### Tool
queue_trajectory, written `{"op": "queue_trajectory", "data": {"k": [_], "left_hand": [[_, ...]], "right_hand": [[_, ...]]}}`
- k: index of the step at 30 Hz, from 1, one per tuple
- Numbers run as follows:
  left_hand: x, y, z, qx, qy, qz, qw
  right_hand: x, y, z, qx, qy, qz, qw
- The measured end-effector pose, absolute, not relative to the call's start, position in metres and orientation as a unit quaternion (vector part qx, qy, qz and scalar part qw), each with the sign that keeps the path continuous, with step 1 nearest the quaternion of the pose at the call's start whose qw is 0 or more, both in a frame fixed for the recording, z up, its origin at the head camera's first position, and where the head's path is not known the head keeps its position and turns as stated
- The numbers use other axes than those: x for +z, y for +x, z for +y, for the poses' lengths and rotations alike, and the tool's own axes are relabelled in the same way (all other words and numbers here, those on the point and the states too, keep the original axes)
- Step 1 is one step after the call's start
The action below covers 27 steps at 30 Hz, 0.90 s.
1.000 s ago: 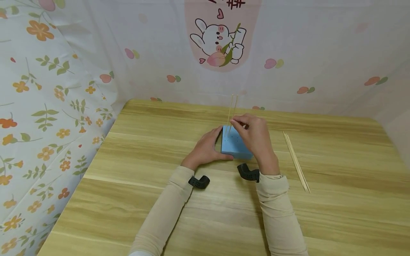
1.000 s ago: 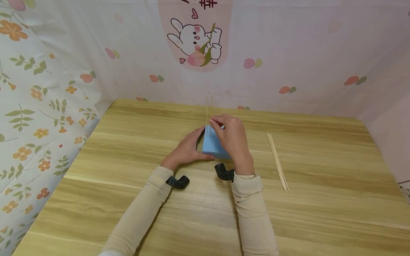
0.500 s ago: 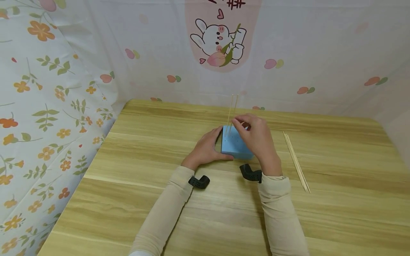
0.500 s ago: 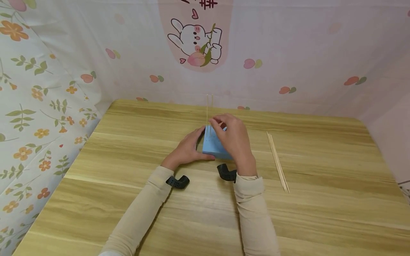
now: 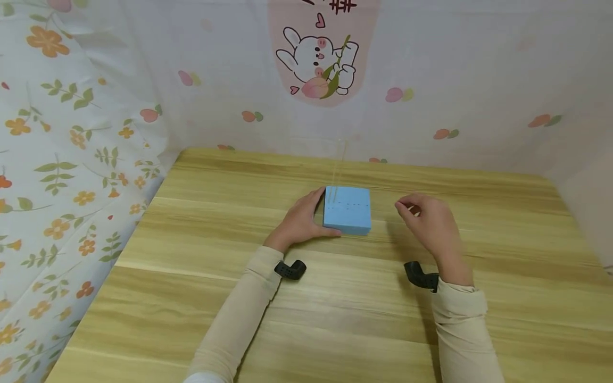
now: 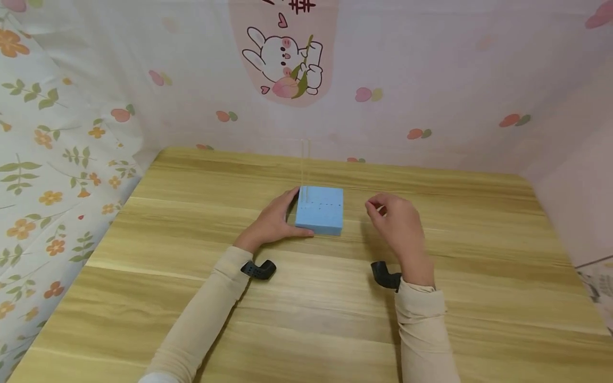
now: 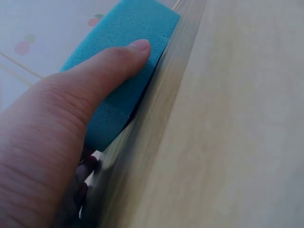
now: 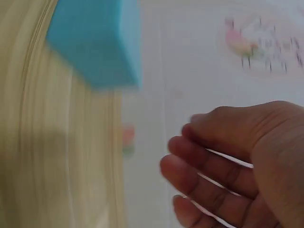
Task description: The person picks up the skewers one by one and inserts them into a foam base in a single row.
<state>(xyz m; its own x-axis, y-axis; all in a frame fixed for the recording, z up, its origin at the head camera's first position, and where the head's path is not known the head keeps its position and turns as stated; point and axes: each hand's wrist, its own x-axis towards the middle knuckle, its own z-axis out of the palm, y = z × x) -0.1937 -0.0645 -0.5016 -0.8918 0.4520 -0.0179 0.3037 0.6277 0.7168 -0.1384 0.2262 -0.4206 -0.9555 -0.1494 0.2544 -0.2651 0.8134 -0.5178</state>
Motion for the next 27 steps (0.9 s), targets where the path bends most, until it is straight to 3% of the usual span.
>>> {"op": "queue_trajectory", "data": {"k": [6,10,18,27], "left_hand": [[-0.502,-0.194,-0.067,0.38,0.213,0.895,0.094],[-0.502,-0.195,-0.066,0.378,0.214,0.896,0.097],[-0.501,-0.194,-0.065,0.377,0.214,0.896,0.1],[-0.501,-0.195,-0.064,0.378,0.217,0.895,0.099]], "right_hand": [[-0.423,-0.124,0.273,0.266,0.059,-0.958,0.093],[-0.424,-0.122,0.289,0.26,0.033,-0.963,0.058],[-0.436,-0.128,0.297,0.237,0.006,-0.97,-0.053],[-0.441,-0.127,0.297,0.224,-0.023,-0.97,-0.086]]}}
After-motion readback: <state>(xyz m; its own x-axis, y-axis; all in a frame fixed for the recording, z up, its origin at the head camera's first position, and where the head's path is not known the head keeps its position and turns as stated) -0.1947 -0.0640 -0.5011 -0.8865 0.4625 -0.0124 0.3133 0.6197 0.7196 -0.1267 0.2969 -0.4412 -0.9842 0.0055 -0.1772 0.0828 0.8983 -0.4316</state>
